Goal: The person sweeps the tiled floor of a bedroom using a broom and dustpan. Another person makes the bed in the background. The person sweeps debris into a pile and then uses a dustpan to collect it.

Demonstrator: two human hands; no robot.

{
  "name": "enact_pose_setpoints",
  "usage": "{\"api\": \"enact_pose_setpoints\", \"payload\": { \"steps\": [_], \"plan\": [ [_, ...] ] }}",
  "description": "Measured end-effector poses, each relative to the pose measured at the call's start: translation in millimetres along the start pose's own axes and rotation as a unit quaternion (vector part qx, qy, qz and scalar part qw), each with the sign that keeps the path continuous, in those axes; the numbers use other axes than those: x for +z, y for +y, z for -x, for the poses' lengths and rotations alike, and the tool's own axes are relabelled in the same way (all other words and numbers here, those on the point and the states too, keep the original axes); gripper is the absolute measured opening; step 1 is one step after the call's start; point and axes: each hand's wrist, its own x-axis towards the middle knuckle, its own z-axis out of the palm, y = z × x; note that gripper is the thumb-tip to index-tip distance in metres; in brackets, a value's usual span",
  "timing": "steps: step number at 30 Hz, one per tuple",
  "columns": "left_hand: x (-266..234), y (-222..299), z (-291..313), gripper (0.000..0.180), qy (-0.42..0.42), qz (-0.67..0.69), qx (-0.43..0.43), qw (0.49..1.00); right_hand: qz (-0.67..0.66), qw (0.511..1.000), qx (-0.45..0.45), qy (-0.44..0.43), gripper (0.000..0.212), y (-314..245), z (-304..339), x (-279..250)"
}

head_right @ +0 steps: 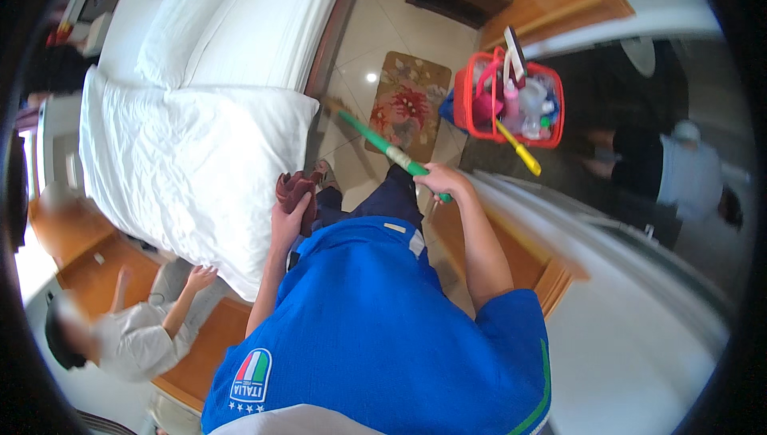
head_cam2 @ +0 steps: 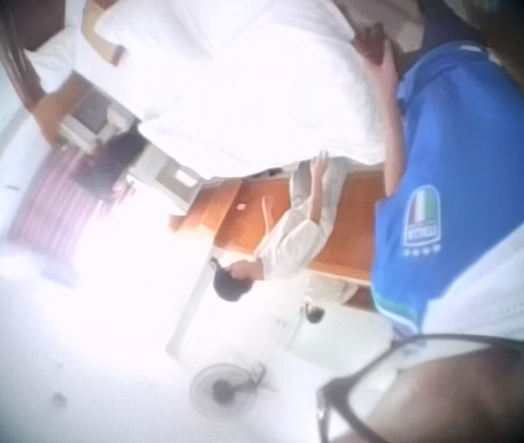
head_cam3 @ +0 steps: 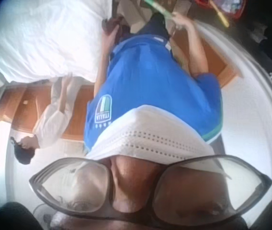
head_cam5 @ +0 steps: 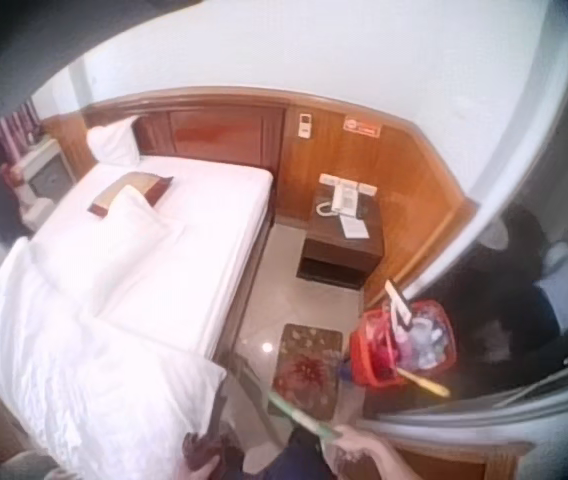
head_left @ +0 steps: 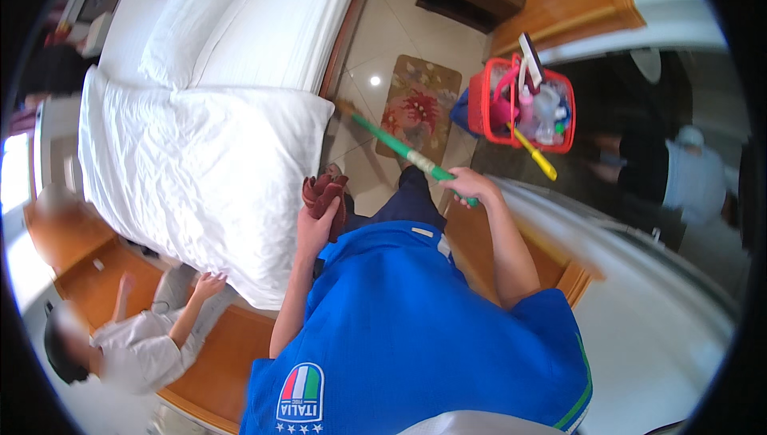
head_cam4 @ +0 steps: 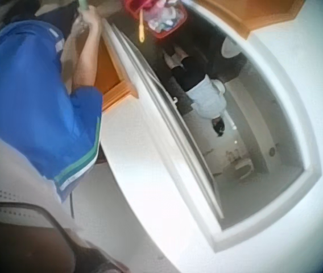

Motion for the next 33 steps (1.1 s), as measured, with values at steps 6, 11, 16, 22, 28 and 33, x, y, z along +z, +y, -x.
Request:
{"api": "enact_pose_setpoints", "payload": {
  "steps": [6,11,16,22,28,33],
  "plan": [
    [-71.7,7.7,-17.3,0.037,-0.121,-0.067,0.036,0.99,-0.287,0.957,-0.02,0.032,0.035,11.3,-34.2,107.1],
    [-105.3,11.7,-27.8,0.037,-0.162,-0.085,0.06,0.981,-0.145,0.969,-0.022,0.197,0.043,-8.6,-88.4,193.4],
    [-101.7,25.4,-20.0,0.032,-0.187,-0.196,0.04,0.962,-0.075,0.96,0.042,0.267,0.049,56.7,-155.7,281.1],
    [-68.6,20.0,-4.9,0.037,-0.261,-0.281,0.041,0.923,-0.178,0.942,0.151,0.242,0.049,200.7,-83.7,377.3],
    [-42.0,-5.1,21.6,0.039,-0.342,-0.253,0.05,0.904,-0.254,0.903,0.247,0.242,0.047,313.8,-6.1,494.0],
    [-30.5,-19.7,54.2,0.035,-0.365,-0.267,0.049,0.89,-0.252,0.887,0.278,0.271,0.044,330.5,73.2,530.4]
  ]
}}
